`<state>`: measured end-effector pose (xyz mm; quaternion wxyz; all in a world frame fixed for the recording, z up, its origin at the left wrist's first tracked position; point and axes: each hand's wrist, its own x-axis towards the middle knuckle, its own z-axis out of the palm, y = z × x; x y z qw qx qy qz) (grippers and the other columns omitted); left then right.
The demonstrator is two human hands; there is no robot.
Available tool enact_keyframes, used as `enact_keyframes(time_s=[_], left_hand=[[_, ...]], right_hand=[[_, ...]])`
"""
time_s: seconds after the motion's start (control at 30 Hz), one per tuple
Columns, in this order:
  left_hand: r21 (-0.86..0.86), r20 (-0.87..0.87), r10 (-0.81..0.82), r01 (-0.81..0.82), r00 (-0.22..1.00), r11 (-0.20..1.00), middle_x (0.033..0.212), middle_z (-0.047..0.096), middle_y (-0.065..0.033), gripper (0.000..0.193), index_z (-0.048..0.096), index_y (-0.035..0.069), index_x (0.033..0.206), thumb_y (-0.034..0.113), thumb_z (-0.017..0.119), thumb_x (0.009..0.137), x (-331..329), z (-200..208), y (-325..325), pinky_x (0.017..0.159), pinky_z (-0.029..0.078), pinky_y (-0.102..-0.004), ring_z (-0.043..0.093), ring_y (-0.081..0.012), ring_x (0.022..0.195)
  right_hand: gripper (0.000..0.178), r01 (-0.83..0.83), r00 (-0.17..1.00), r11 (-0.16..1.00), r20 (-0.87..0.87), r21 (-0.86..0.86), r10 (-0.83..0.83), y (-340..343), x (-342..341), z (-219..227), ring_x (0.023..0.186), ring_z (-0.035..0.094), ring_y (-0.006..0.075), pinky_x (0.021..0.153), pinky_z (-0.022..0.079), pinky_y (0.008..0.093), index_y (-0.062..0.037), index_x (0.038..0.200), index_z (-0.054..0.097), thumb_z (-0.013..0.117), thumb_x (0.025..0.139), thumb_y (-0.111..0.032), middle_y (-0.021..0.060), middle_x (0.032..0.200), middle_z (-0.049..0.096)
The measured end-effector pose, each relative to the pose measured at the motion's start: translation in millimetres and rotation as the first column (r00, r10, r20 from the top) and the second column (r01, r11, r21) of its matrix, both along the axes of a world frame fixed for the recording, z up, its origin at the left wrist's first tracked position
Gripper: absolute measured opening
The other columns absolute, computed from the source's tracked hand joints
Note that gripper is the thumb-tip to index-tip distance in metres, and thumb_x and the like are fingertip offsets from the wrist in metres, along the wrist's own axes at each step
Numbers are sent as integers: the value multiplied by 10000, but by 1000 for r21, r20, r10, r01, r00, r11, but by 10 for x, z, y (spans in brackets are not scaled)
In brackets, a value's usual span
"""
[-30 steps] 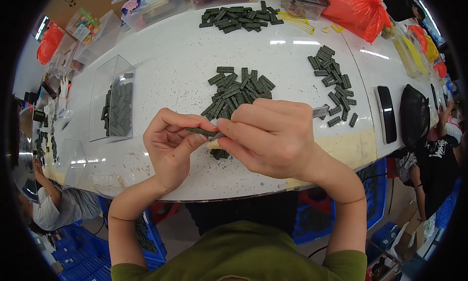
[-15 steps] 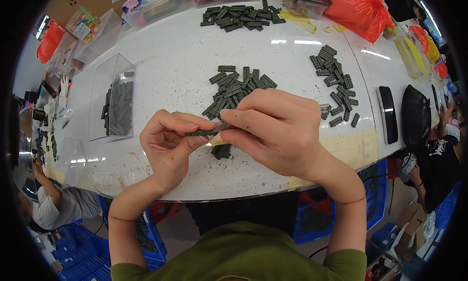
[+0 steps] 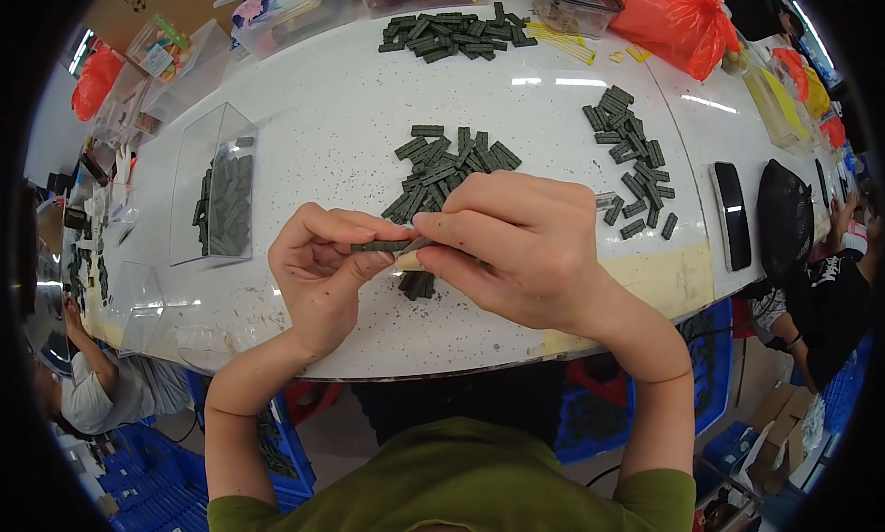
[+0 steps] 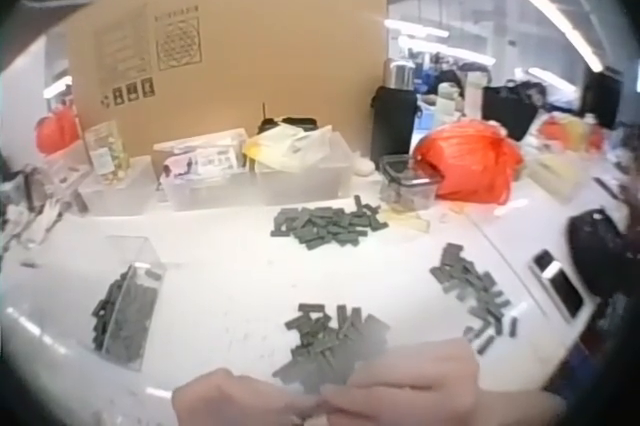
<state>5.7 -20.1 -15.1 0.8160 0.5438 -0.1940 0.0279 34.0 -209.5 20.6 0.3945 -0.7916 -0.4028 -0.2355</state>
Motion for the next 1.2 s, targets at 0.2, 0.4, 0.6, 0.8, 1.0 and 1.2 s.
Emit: enact_keyframes(time_s=[0.2,0.4,0.6,0.8,1.0,1.2], left_hand=[[-37,-159,18,-24,987,999,933,658,-197,279,521,6,971,-150,600,754,15,85,-10,759,559,-267,664,-230,852],[-21,-229,4,-9,973,1000,931,662,-196,311,537,-12,1021,-139,622,751,27,44,32,777,554,-261,671,-230,828],[-33,-210,14,-22,978,999,951,657,-191,324,548,-22,1040,-128,638,748,41,-9,24,790,551,-256,671,-231,837],[-20,-309,54,-63,950,998,927,636,-186,380,527,-25,1065,-134,633,716,48,57,-16,721,560,-266,662,-204,761],[-22,-284,36,-44,958,999,944,613,-173,389,525,-27,1071,-141,628,713,39,61,-11,721,560,-267,660,-212,760],[-36,-269,33,-45,962,998,941,628,-164,372,534,-33,1062,-130,648,722,34,40,11,732,558,-250,666,-200,769]], right_hand=[[261,28,997,997,-80,74,-22,-16,-7,68,544,477,107,470,362,207,-16,833,704,719,575,23,44,732,629],[294,-148,972,981,-162,129,168,-12,23,62,585,517,117,498,391,209,-9,864,702,692,576,46,83,825,674],[317,-129,966,973,-197,192,167,-51,57,51,608,545,126,510,404,203,-6,889,700,658,586,78,114,920,690],[318,-36,961,993,-268,114,65,-17,7,58,620,546,117,512,404,196,-7,884,702,643,590,97,103,900,686],[324,8,909,987,-413,163,61,-6,4,85,614,524,94,511,390,181,-15,885,705,644,589,102,84,896,679],[328,17,910,989,-412,150,47,-8,8,78,605,503,83,509,380,173,-16,889,706,649,587,100,78,893,675]])
